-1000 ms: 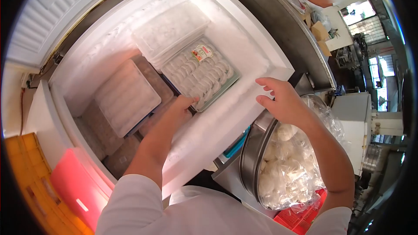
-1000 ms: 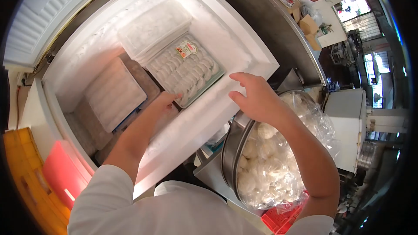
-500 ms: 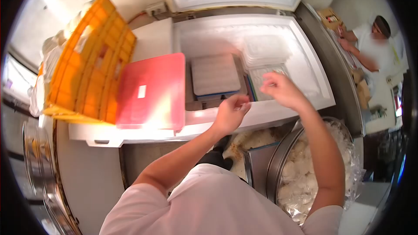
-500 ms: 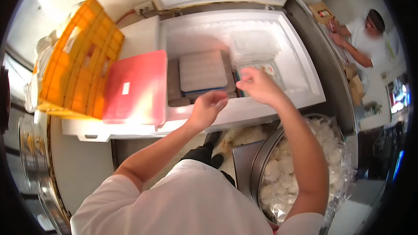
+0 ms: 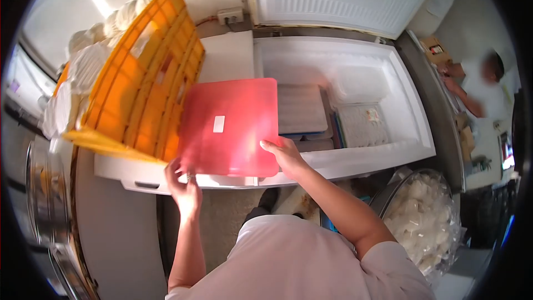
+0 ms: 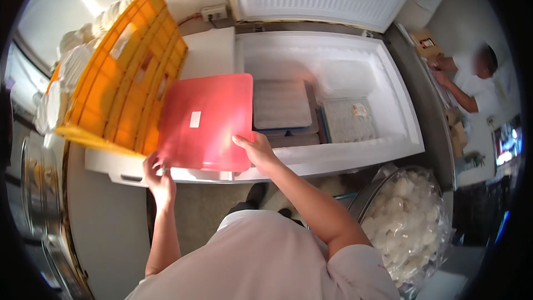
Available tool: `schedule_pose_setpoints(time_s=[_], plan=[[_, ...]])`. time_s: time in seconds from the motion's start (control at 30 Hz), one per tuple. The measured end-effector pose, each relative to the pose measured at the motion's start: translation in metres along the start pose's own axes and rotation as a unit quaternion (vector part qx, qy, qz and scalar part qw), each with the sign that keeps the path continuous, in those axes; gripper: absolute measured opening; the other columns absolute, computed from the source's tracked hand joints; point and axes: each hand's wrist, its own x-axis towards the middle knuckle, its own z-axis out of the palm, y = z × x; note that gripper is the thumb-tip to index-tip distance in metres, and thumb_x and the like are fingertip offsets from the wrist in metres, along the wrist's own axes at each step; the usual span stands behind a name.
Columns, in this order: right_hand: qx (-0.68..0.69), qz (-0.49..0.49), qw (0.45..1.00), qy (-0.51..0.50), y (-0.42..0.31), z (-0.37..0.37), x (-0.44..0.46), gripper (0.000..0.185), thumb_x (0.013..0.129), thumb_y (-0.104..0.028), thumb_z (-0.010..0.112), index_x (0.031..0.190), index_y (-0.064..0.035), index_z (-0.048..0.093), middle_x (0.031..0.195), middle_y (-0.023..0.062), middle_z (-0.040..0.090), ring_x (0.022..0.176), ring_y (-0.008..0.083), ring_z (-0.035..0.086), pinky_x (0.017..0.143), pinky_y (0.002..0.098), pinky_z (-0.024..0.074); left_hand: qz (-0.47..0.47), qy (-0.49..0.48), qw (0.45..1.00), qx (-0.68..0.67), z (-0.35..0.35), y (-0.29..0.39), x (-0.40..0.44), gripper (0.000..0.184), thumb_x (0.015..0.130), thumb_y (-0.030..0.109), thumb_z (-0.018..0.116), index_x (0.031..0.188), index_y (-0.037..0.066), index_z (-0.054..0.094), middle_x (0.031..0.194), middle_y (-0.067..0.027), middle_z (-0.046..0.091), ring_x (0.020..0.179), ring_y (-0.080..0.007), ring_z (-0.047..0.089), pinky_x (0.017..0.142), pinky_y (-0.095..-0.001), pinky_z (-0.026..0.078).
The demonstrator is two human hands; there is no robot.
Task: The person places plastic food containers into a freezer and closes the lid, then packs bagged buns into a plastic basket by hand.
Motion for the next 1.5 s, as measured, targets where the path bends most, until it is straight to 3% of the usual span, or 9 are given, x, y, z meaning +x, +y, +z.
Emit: schedule_pose_setpoints(time_s=[0.07, 0.3, 0.4, 0.63, 0.83, 0.93, 1.13, 1.23, 1.5], plan=[[0.053, -0.045, 0.997, 0.017, -0.007, -0.013, -0.007, 0.034, 0.100, -0.018, 0.071, 0.127, 0.0014, 0.067, 0.120, 0.0075, 0.071, 0.109, 0.0155, 0.066, 0.094, 0.0329, 0.0529, 0.123, -0.004, 0.987, 0.106, -0.001, -0.012, 0.017, 0.043, 0.095, 0.003, 0.064, 0.137, -0.001, 0.053, 0.135, -0.0204, 0.053, 0.119, -0.0333, 0.055, 0.102, -0.0426, 0.047], [0.044, -0.070, 0.994, 0.077, -0.046, -0.098, -0.051, 0.033, 0.094, -0.014, 0.074, 0.123, 0.0020, 0.069, 0.108, 0.0066, 0.073, 0.095, 0.0141, 0.070, 0.085, 0.0307, 0.0565, -0.088, -0.258, 0.961, -0.055, 0.060, -0.005, 0.059, 0.074, 0.104, 0.041, 0.065, 0.148, -0.014, 0.040, 0.129, -0.0234, 0.064, 0.107, -0.0297, 0.066, 0.095, -0.0390, 0.052], [0.025, -0.078, 0.990, 0.113, -0.066, -0.141, -0.078, 0.036, 0.093, -0.018, 0.076, 0.123, 0.0021, 0.069, 0.108, 0.0069, 0.073, 0.095, 0.0154, 0.071, 0.086, 0.0315, 0.0570, -0.244, -0.467, 0.821, -0.218, 0.098, 0.050, 0.087, 0.073, 0.104, 0.049, 0.061, 0.145, -0.010, 0.048, 0.125, -0.0150, 0.068, 0.108, -0.0212, 0.066, 0.094, -0.0374, 0.053], [0.041, -0.043, 0.981, 0.182, -0.106, -0.256, -0.109, 0.038, 0.095, -0.023, 0.074, 0.123, 0.0027, 0.068, 0.106, 0.0095, 0.073, 0.090, 0.0189, 0.073, 0.080, 0.0332, 0.0598, -0.280, -0.589, 0.724, -0.224, 0.232, 0.124, 0.062, 0.073, 0.100, 0.053, 0.067, 0.143, -0.005, 0.052, 0.135, -0.0140, 0.064, 0.121, -0.0252, 0.063, 0.103, -0.0427, 0.051], [0.001, -0.023, 0.973, 0.228, -0.124, -0.329, -0.108, 0.057, 0.097, -0.033, 0.074, 0.137, 0.0049, 0.061, 0.116, 0.0127, 0.072, 0.095, 0.0191, 0.073, 0.081, 0.0327, 0.0590, -0.402, -0.539, 0.653, -0.349, 0.353, 0.134, 0.013, 0.060, 0.102, 0.036, 0.068, 0.144, -0.003, 0.050, 0.141, -0.0165, 0.060, 0.125, -0.0313, 0.062, 0.110, -0.0501, 0.050], [-0.220, 0.017, 0.927, 0.302, -0.112, -0.379, -0.098, 0.068, 0.097, -0.039, 0.073, 0.144, 0.0059, 0.054, 0.121, 0.0127, 0.069, 0.105, 0.0185, 0.069, 0.083, 0.0349, 0.0576, -0.400, -0.509, 0.674, -0.355, 0.404, 0.102, -0.005, 0.058, 0.101, 0.033, 0.069, 0.143, -0.002, 0.050, 0.140, -0.0169, 0.061, 0.125, -0.0327, 0.062, 0.109, -0.0510, 0.051], [-0.281, 0.051, 0.892, 0.350, -0.116, -0.421, -0.131, 0.085, 0.091, -0.049, 0.076, 0.146, 0.0101, 0.051, 0.122, 0.0217, 0.070, 0.112, 0.0268, 0.068, 0.090, 0.0346, 0.0536, -0.496, -0.458, 0.690, -0.262, 0.427, 0.079, -0.017, 0.055, 0.099, 0.027, 0.071, 0.142, 0.000, 0.051, 0.136, -0.0174, 0.063, 0.124, -0.0326, 0.063, 0.109, -0.0506, 0.052], [-0.365, 0.075, 0.857, 0.356, -0.116, -0.426, -0.146, 0.071, 0.095, -0.041, 0.074, 0.142, 0.0085, 0.055, 0.114, 0.0159, 0.070, 0.099, 0.0207, 0.068, 0.082, 0.0319, 0.0545, -0.487, -0.475, 0.688, -0.253, 0.446, 0.074, -0.013, 0.049, 0.100, 0.023, 0.068, 0.141, 0.001, 0.051, 0.134, -0.0166, 0.064, 0.122, -0.0319, 0.064, 0.109, -0.0501, 0.053], [-0.407, 0.082, 0.821, 0.392, -0.116, -0.418, -0.146, 0.070, 0.094, -0.042, 0.071, 0.140, 0.0082, 0.057, 0.127, 0.0259, 0.069, 0.116, 0.0359, 0.068, 0.100, 0.0414, 0.0527, -0.500, -0.506, 0.648, -0.272, 0.527, 0.020, -0.041, 0.044, 0.101, 0.022, 0.068, 0.138, 0.003, 0.054, 0.129, -0.0151, 0.067, 0.116, -0.0307, 0.067, 0.105, -0.0486, 0.055]])
